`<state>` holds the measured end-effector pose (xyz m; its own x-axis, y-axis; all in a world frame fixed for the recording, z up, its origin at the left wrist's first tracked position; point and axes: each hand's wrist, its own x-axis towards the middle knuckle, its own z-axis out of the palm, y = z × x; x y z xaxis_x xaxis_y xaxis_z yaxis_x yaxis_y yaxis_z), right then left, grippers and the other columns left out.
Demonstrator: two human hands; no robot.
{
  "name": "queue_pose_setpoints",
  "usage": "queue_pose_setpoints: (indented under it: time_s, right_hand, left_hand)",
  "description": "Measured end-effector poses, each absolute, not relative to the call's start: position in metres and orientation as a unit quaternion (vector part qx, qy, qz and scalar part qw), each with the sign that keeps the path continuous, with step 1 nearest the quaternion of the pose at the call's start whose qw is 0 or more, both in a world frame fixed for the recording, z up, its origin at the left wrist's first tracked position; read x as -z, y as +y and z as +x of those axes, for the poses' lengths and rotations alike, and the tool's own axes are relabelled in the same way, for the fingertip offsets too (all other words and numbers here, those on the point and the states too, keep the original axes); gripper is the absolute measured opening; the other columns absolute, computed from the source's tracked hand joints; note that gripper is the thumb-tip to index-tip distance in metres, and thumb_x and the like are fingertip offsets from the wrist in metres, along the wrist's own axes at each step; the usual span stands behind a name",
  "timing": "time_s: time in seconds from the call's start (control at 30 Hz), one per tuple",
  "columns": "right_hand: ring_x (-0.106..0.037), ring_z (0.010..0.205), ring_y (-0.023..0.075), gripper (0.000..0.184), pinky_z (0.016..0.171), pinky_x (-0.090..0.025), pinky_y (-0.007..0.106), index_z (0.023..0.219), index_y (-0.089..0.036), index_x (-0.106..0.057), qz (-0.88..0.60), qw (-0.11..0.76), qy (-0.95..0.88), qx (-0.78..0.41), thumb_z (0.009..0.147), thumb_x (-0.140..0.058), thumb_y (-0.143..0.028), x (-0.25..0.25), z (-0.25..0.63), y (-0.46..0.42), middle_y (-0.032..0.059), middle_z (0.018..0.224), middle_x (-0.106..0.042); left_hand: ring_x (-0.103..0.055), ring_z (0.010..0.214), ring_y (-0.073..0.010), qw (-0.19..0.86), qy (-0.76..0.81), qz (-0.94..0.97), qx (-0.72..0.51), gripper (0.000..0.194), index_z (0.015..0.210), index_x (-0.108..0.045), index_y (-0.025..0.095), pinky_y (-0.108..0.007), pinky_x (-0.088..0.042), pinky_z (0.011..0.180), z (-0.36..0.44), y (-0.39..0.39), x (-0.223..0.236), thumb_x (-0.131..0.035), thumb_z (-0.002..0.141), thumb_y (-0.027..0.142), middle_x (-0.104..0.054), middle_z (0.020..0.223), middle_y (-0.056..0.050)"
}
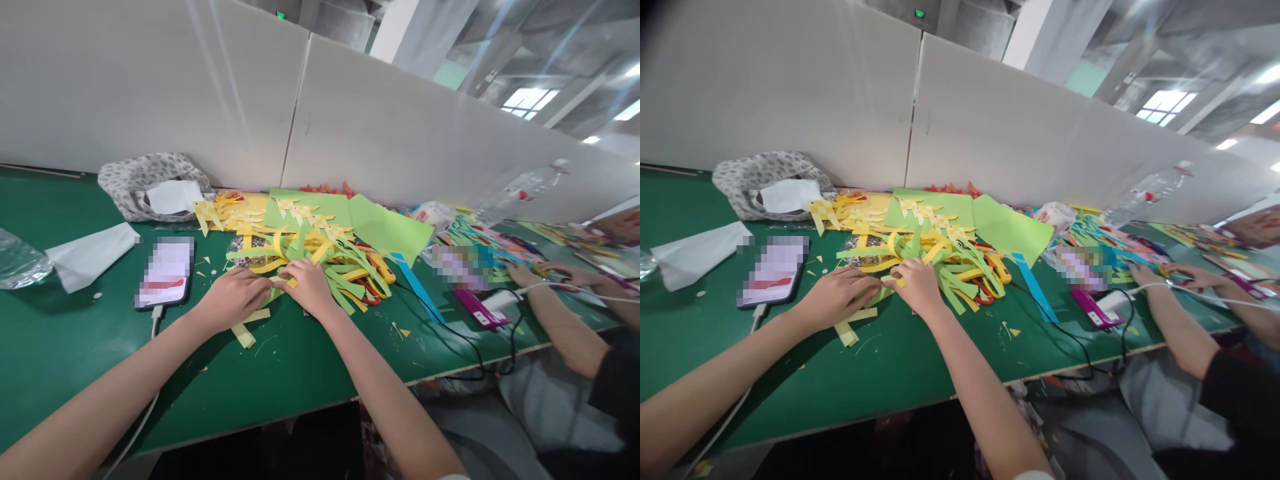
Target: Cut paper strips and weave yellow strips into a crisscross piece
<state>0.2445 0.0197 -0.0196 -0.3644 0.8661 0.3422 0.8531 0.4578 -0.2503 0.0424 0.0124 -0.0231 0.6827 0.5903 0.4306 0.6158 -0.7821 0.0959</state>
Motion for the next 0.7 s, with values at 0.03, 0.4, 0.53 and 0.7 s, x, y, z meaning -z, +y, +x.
queue_pose_setpoints:
  time_s: [0.03,0.4,0.53,0.7]
  right_hand:
    - [-0.06,0.09,0.0244,0.029,0.076,-0.04,0.039,0.085,-0.02,-0.067,-0.528,0.212,-0.822,-0.025,0.084,-0.059,-0.048,0.019,0.244,0.021,0.0072,0.09,-0.069]
    - [-0.06,0.081,0.021,0.019,0.073,-0.043,0.035,0.068,-0.023,-0.063,-0.527,0.189,-0.823,-0.098,0.074,-0.071,-0.039,-0.011,0.238,0.046,0.002,0.079,-0.068]
    - [-0.057,0.079,0.0177,0.017,0.076,-0.044,0.032,0.074,-0.022,-0.062,-0.498,0.391,-0.774,-0.005,0.082,-0.063,-0.037,-0.024,0.235,0.043,0.0013,0.074,-0.063]
    - [-0.053,0.074,0.0172,0.018,0.073,-0.043,0.031,0.074,-0.021,-0.065,-0.462,0.423,-0.777,0.06,0.085,-0.06,-0.035,-0.034,0.223,0.033,0.0015,0.07,-0.058]
  left_hand:
    - [-0.063,0.078,-0.0197,0.025,-0.336,-0.913,0.23,0.032,0.098,-0.063,0.019,-0.034,-0.047,0.072,0.041,0.012,0.023,-0.034,0.097,0.031,-0.068,0.08,-0.005]
    - [-0.063,0.08,-0.0218,-0.01,-0.411,-0.883,0.227,0.03,0.098,-0.063,0.017,-0.034,-0.047,0.068,0.037,0.012,0.023,-0.035,0.095,0.026,-0.069,0.082,-0.007]
    - [-0.06,0.084,-0.023,0.003,-0.404,-0.875,0.267,0.027,0.094,-0.065,0.017,-0.036,-0.047,0.071,0.036,0.011,0.02,-0.04,0.092,0.027,-0.07,0.088,-0.007]
    - [-0.057,0.087,-0.0242,-0.076,-0.405,-0.856,0.312,0.028,0.092,-0.068,0.019,-0.037,-0.045,0.074,0.036,0.008,0.014,-0.044,0.089,0.033,-0.067,0.091,-0.008]
